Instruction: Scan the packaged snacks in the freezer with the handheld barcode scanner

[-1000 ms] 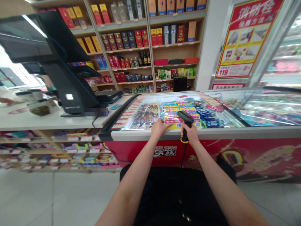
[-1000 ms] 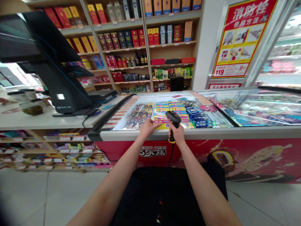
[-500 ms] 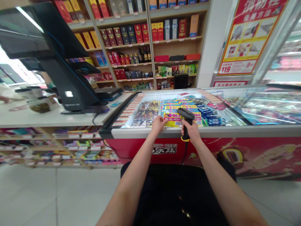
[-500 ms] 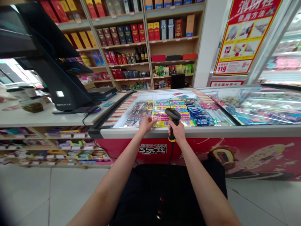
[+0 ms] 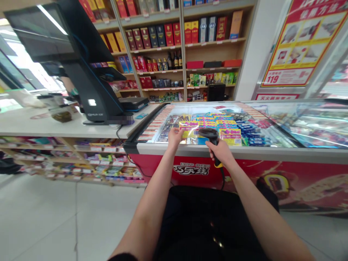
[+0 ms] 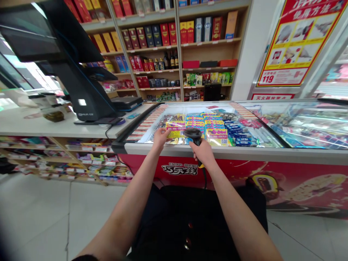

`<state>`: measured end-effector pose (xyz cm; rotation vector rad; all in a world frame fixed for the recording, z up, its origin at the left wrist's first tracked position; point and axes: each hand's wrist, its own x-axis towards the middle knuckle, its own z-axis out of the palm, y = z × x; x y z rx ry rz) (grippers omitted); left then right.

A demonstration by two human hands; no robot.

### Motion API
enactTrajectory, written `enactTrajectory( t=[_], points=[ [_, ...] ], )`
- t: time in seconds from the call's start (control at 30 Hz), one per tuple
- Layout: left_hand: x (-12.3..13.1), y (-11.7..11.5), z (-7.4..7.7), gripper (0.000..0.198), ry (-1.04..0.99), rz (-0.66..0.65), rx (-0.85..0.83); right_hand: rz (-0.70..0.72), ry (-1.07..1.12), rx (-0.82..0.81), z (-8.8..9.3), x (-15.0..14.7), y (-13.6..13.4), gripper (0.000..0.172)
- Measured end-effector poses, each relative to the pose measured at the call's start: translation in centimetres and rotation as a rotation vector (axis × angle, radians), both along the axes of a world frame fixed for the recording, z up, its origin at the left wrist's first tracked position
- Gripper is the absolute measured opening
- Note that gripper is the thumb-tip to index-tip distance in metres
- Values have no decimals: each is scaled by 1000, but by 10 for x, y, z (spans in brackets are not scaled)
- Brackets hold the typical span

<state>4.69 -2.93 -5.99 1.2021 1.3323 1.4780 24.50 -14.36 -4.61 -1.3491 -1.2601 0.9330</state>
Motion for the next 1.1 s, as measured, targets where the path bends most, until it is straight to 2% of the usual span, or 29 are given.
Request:
enactTrajectory(
  t=[0.2,0.4,0.83,1.0,1.1],
  points=[
    [-8,-3,6,19,61,69,42,27,-72,-41,7,-12,-5,24],
    [-9,-3,6,26,-49,96,91,50,-139,-78,13,-16,-8,24],
    [-9,-8,6,24,-61,93,77,76,-128,-68,13,-20,-9,27],
    [-14,1,8,22,-20,104,45,70,-102,-69,12,-21,-5,26],
    [-19,13,14,24,-27,110,6,57,-75,-54,10,-19,-2,25]
  ],
)
